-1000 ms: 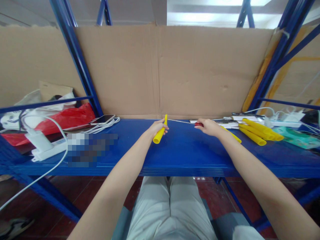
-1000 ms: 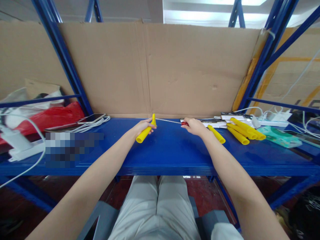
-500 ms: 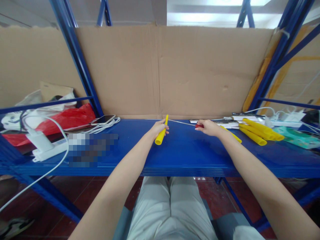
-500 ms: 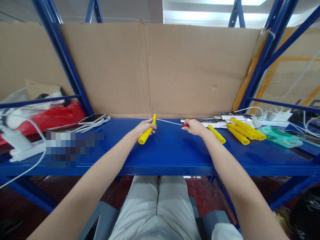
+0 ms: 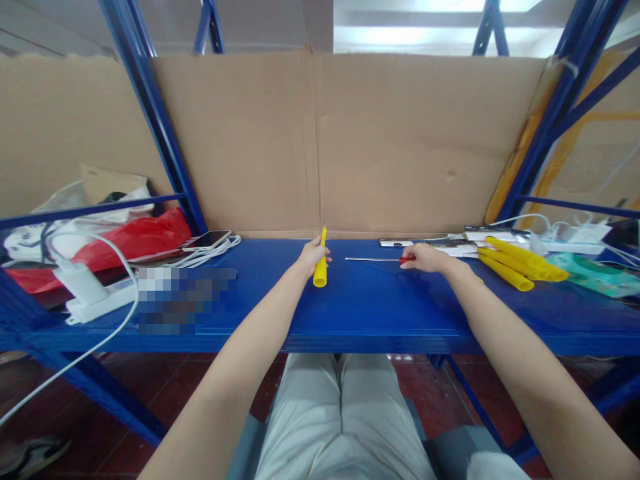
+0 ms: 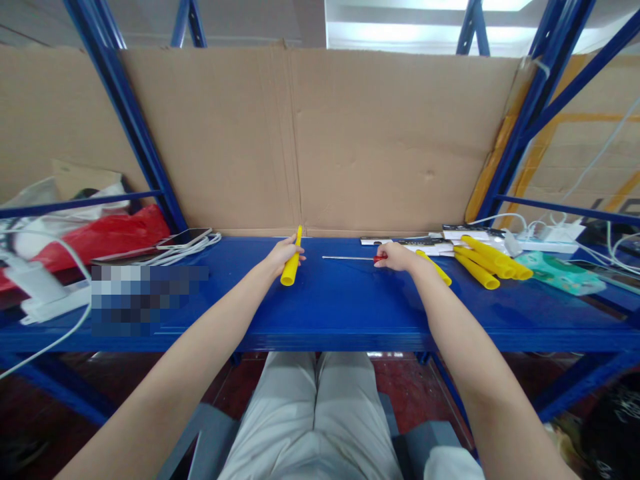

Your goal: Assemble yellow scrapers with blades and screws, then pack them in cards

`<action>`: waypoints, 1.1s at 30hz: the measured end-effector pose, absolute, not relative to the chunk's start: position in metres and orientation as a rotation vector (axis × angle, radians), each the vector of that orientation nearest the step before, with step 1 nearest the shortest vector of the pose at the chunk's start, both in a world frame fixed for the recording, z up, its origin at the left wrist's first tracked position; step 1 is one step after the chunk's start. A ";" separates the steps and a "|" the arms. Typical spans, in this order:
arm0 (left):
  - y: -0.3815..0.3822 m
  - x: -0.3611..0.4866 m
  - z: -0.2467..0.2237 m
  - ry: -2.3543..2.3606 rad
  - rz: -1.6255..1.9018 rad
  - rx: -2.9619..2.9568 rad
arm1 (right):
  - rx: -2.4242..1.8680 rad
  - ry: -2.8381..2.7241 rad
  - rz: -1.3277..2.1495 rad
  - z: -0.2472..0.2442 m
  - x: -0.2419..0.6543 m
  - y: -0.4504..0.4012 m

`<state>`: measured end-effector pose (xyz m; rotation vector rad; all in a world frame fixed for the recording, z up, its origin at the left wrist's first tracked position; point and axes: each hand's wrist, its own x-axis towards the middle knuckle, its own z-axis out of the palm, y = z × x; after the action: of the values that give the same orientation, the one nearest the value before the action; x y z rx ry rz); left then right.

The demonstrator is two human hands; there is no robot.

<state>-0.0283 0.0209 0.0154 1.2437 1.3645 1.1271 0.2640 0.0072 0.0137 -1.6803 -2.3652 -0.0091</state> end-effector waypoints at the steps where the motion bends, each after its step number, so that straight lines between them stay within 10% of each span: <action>1: 0.023 -0.029 0.014 1.366 1.135 1.246 | -1.677 -2.367 0.010 0.013 0.266 0.008; 33: 0.015 -0.042 0.039 1.544 1.428 2.129 | -1.691 -2.244 0.240 0.010 0.276 0.013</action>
<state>-0.0422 0.0153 0.0389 2.1294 1.5443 1.4279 0.2756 0.0129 0.0097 -1.6910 -2.2445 0.2398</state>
